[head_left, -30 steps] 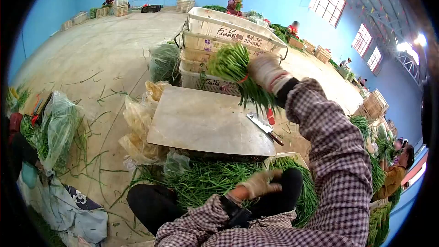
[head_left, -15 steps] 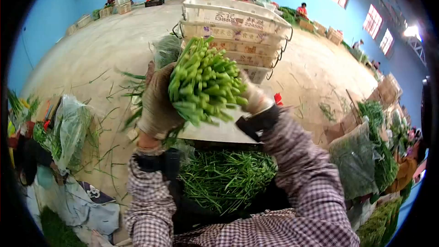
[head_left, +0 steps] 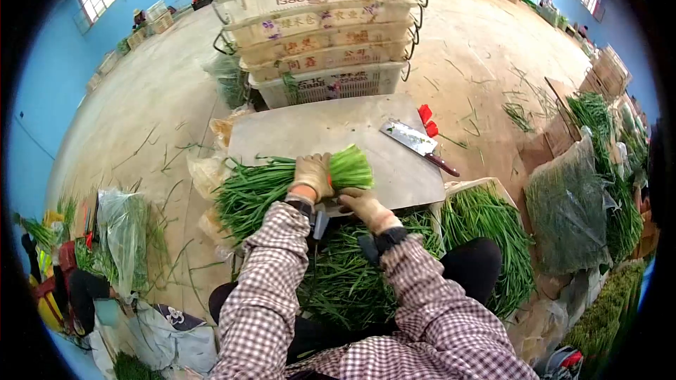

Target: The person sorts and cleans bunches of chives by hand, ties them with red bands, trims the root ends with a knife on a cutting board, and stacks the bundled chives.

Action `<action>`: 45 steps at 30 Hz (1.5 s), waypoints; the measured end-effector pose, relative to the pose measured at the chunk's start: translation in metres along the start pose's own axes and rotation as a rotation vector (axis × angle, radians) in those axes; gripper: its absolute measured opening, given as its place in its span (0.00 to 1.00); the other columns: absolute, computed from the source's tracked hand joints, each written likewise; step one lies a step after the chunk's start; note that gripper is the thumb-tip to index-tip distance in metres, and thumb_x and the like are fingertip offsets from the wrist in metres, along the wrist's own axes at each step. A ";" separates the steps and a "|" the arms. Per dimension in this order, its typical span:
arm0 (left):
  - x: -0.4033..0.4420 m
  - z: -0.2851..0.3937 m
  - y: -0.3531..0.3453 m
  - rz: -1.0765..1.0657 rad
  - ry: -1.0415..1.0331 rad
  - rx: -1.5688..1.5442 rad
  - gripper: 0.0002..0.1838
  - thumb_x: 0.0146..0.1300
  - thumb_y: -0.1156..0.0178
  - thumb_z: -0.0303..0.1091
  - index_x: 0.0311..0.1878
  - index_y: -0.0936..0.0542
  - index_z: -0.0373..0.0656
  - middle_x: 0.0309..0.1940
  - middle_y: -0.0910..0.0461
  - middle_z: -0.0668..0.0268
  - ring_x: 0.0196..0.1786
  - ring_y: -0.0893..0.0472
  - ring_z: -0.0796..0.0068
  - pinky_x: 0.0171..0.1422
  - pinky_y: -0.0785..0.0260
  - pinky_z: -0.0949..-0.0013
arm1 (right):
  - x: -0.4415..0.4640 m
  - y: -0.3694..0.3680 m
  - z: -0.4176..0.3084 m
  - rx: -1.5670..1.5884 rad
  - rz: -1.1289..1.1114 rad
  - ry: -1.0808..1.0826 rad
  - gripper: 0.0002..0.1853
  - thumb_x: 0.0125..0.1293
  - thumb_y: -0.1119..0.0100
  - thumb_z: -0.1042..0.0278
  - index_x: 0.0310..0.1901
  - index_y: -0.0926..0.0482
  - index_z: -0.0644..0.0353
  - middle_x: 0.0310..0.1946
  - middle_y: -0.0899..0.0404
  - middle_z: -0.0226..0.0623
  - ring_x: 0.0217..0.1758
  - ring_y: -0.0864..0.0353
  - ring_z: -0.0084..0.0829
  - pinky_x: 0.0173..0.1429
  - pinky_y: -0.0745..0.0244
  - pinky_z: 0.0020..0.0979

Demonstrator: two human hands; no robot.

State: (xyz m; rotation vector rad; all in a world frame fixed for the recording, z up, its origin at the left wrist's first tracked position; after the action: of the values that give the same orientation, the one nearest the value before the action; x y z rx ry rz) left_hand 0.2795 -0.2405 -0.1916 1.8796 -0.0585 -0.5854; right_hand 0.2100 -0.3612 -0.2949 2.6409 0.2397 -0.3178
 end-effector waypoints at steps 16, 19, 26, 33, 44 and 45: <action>0.037 0.030 0.014 -0.155 -0.289 -0.561 0.69 0.32 0.22 0.62 0.75 0.46 0.38 0.69 0.35 0.49 0.69 0.31 0.55 0.70 0.35 0.63 | -0.024 0.238 0.047 -0.963 0.453 -0.241 0.23 0.64 0.49 0.69 0.61 0.29 0.44 0.58 0.24 0.37 0.63 0.26 0.42 0.61 0.31 0.43; -0.007 0.044 0.022 0.045 -0.271 -0.201 0.72 0.35 0.26 0.69 0.77 0.53 0.41 0.70 0.37 0.54 0.67 0.30 0.58 0.69 0.35 0.62 | -0.002 0.238 0.046 -1.034 0.341 -0.329 0.21 0.64 0.48 0.68 0.59 0.28 0.45 0.51 0.19 0.41 0.54 0.19 0.40 0.58 0.29 0.41; -0.021 0.046 0.003 0.216 -0.120 -0.146 0.57 0.47 0.32 0.66 0.73 0.42 0.42 0.67 0.34 0.62 0.67 0.33 0.68 0.73 0.43 0.68 | -0.047 0.228 -0.004 -0.534 0.414 -0.203 0.28 0.62 0.37 0.60 0.63 0.32 0.52 0.45 0.17 0.46 0.48 0.16 0.42 0.52 0.24 0.41; -0.027 0.051 0.013 0.372 -0.059 0.004 0.54 0.47 0.30 0.63 0.72 0.42 0.46 0.69 0.35 0.60 0.71 0.36 0.64 0.72 0.42 0.66 | -0.119 0.174 -0.039 0.548 0.511 0.156 0.26 0.65 0.40 0.76 0.65 0.32 0.63 0.40 0.22 0.31 0.39 0.25 0.20 0.43 0.28 0.21; 0.005 0.048 0.019 -0.058 -0.069 -0.099 0.60 0.45 0.30 0.66 0.75 0.46 0.42 0.66 0.32 0.56 0.68 0.31 0.61 0.67 0.32 0.62 | -0.157 0.109 -0.051 -0.150 0.511 0.082 0.24 0.67 0.44 0.63 0.64 0.31 0.57 0.42 0.18 0.51 0.42 0.18 0.51 0.45 0.23 0.42; 0.006 0.053 0.010 -0.043 -0.044 -0.084 0.55 0.48 0.29 0.61 0.73 0.44 0.43 0.62 0.29 0.58 0.66 0.30 0.62 0.65 0.32 0.63 | -0.160 0.106 -0.049 -0.186 0.492 0.061 0.23 0.67 0.44 0.63 0.63 0.31 0.56 0.42 0.18 0.51 0.42 0.18 0.51 0.44 0.23 0.44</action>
State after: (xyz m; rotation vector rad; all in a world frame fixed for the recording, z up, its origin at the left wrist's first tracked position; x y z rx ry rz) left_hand 0.2643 -0.2926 -0.1988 1.7899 -0.0221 -0.6490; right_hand 0.0891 -0.4497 -0.1653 2.4250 -0.3431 -0.0464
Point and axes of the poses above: each hand's wrist, its own x-axis towards the middle knuckle, its own y-axis out of the back of the hand, z = x × y, the point moved 6 cm from there along x, towards the middle knuckle
